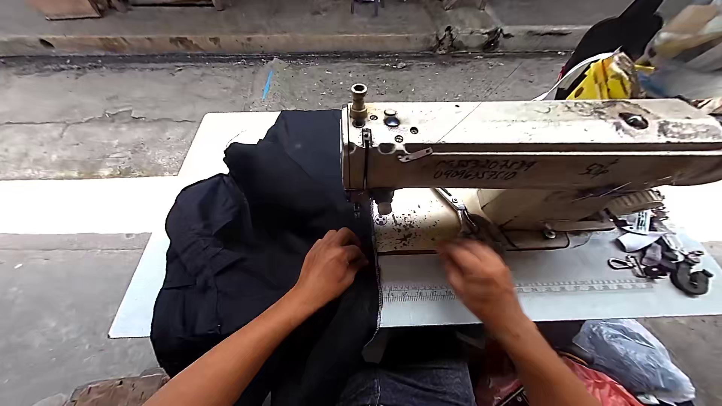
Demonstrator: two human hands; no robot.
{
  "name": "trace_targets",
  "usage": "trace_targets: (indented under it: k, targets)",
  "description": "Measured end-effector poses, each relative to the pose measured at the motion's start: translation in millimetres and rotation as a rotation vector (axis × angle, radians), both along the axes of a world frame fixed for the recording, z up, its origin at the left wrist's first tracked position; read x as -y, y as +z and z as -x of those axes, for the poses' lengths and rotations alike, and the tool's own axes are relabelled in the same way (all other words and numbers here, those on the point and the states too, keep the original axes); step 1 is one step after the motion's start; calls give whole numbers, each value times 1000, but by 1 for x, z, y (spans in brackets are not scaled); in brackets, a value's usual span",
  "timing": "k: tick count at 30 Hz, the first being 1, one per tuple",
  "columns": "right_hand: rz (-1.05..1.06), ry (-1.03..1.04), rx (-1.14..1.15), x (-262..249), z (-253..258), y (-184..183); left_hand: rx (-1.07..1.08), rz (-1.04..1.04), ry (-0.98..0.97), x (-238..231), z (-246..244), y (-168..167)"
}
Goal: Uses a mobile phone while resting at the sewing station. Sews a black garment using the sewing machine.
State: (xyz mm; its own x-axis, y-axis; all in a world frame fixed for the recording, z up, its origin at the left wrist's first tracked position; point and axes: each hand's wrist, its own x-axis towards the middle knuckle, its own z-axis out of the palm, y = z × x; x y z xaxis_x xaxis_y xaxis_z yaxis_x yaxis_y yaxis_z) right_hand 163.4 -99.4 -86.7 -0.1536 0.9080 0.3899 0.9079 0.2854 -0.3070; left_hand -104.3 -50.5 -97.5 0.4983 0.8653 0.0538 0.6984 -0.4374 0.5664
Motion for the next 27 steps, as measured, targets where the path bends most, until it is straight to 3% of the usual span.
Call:
trace_targets:
  k: [2, 5, 10, 14, 17, 19, 22, 24, 27]
  targets:
    - [210, -188, 49, -10, -47, 8, 53, 9, 21, 6, 5, -3]
    - [530, -250, 72, -35, -71, 20, 151, -22, 69, 11, 13, 5]
    - [654, -230, 206, -48, -55, 28, 204, 29, 119, 14, 27, 13]
    - [825, -185, -210, -38, -69, 43, 244, 117, 96, 10, 29, 20]
    - [879, -78, -531, 2, -71, 45, 180, -138, -39, 3, 32, 12]
    - [802, 30, -433, 35, -64, 35, 128, -241, -181, -6, 32, 10]
    - [421, 193, -102, 72, -49, 15, -14, -108, -384, -18, 29, 21]
    - [177, 277, 73, 76, -43, 11, -96, -52, -465, -25, 23, 20]
    - [84, 327, 145, 68, -37, 10, -107, -43, -528, -35, 19, 10]
